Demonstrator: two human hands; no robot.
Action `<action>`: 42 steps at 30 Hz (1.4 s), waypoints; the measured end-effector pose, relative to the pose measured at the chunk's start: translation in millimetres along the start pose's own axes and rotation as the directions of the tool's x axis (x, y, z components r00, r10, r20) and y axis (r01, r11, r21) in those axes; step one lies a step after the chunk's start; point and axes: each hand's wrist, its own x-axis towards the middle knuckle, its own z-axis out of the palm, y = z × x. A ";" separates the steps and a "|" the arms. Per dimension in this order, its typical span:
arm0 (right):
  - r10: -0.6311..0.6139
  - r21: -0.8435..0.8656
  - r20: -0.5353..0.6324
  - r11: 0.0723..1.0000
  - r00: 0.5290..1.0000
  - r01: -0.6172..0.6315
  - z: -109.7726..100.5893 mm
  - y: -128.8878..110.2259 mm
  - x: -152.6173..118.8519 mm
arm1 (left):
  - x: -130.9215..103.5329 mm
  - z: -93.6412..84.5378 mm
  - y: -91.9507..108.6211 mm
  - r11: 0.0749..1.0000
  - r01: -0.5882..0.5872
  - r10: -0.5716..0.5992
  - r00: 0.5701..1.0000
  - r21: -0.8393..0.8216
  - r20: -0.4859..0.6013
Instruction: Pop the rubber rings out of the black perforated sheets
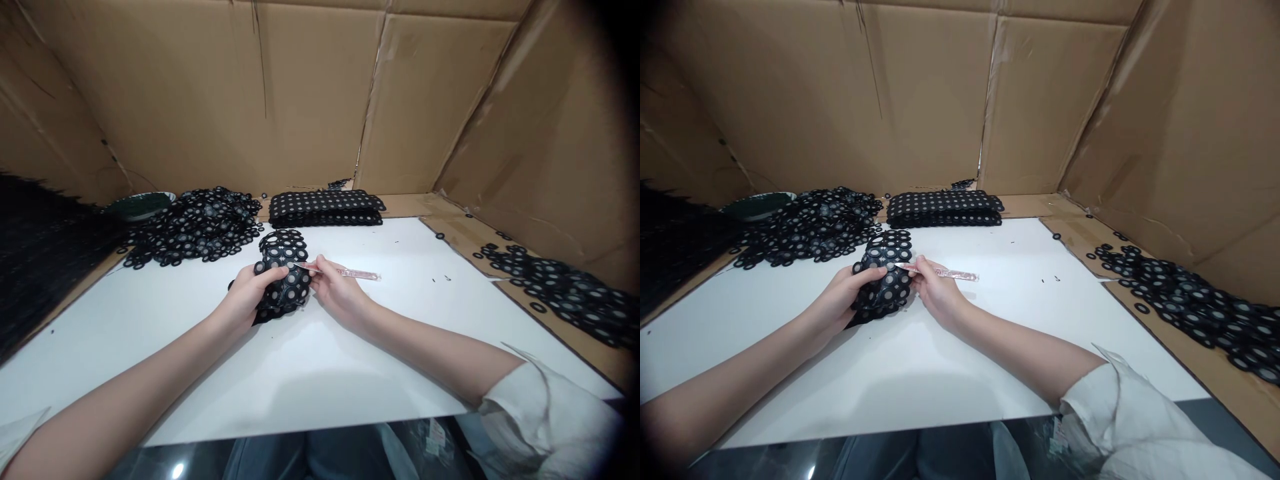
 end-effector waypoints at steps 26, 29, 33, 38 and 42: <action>-0.362 -0.672 0.732 -0.521 0.577 0.526 -16.8 -9.9 -3.4 | -9.0 6.3 -2.0 0.927 -0.254 0.277 0.960 0.277 -0.049; -0.361 -0.662 0.725 -0.601 0.587 0.448 -17.7 -8.4 -1.8 | -11.1 8.2 -0.8 0.885 -0.301 0.326 0.945 0.354 -0.011; -0.351 -0.651 0.720 -0.640 0.599 0.407 -17.2 -8.0 -3.1 | -10.5 8.8 -1.6 0.842 -0.334 0.353 0.935 0.423 0.034; -0.497 -0.796 0.599 -0.450 0.628 0.403 -16.1 -15.8 -1.7 | -6.1 5.7 -5.3 0.891 -0.279 0.300 0.954 0.359 -0.003; -0.737 -0.943 0.288 -0.108 0.612 0.314 -36.0 -37.6 17.5 | -1.7 2.4 -6.3 0.975 -0.153 0.155 0.988 0.158 -0.002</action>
